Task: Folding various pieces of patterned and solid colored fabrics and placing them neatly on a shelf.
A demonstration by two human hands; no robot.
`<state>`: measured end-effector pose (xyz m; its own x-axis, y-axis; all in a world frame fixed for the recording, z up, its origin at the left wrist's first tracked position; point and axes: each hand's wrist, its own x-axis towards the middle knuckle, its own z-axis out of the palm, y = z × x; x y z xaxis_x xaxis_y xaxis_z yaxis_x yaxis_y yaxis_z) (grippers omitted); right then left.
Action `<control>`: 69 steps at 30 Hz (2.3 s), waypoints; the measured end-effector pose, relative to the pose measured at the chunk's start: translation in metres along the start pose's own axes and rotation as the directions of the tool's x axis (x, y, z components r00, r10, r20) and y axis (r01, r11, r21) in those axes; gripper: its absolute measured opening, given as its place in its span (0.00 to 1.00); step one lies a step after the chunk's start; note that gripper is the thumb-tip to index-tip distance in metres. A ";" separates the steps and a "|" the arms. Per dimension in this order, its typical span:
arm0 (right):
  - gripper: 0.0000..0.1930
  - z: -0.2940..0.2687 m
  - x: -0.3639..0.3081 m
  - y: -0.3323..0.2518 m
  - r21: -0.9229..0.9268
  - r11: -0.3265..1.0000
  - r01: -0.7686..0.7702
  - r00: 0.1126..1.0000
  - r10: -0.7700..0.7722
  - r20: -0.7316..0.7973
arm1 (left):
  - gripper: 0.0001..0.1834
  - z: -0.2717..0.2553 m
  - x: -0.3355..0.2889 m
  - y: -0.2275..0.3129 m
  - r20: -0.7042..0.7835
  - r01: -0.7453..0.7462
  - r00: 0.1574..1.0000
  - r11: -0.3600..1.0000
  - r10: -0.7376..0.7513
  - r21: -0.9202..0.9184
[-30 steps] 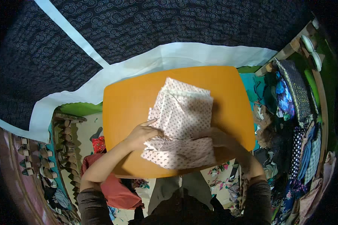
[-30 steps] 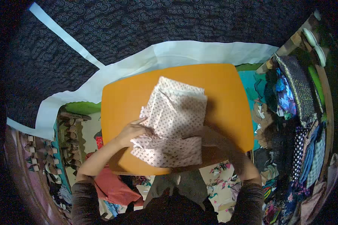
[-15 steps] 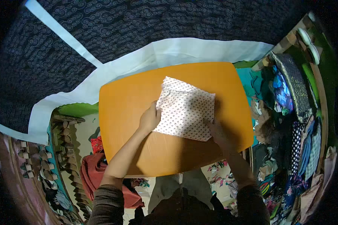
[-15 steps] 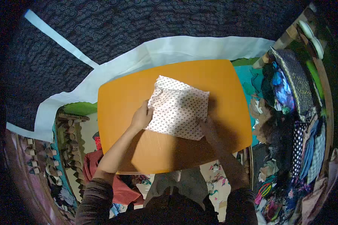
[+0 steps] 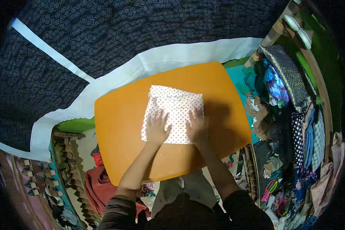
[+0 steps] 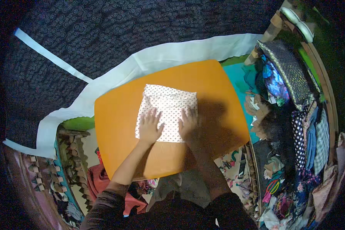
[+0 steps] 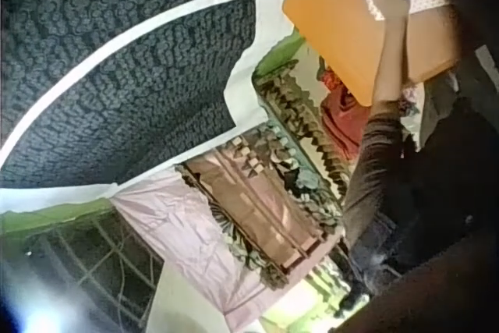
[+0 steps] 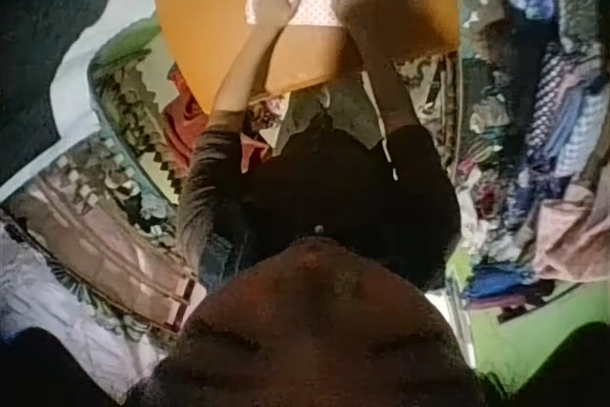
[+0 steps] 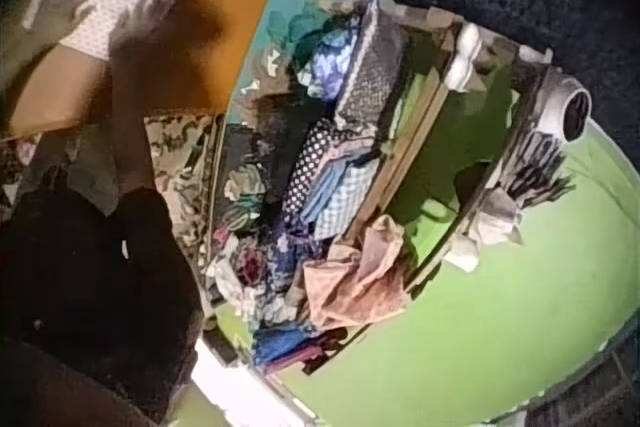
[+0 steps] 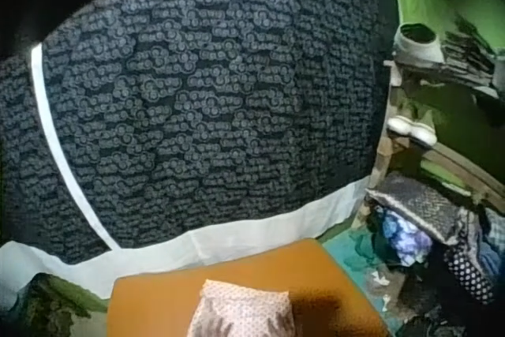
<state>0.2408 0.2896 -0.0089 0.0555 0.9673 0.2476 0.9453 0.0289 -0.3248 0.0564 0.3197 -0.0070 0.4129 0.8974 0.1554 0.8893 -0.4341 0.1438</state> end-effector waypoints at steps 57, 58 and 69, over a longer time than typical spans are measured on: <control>0.24 -0.317 0.091 0.280 -0.051 0.569 -0.821 0.348 0.427 -0.835 | 0.20 -0.063 0.453 0.452 -0.319 -0.441 0.895 0.508 0.312 -0.740; 0.24 -0.314 0.096 0.274 -0.144 0.537 -0.831 0.436 0.470 -0.768 | 0.20 -0.065 0.449 0.456 -0.302 -0.447 0.893 0.590 0.333 -0.672; 0.27 -0.276 0.089 0.292 -0.376 0.414 -0.829 0.553 0.504 -0.664 | 0.22 -0.042 0.349 0.440 -0.523 -0.934 0.346 0.340 0.779 -0.112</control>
<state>0.6102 0.3147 0.1705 0.7200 0.3820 0.5794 0.4662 -0.8847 0.0040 0.5836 0.4384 0.1512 0.7330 -0.0687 0.6768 -0.1052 -0.9944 0.0130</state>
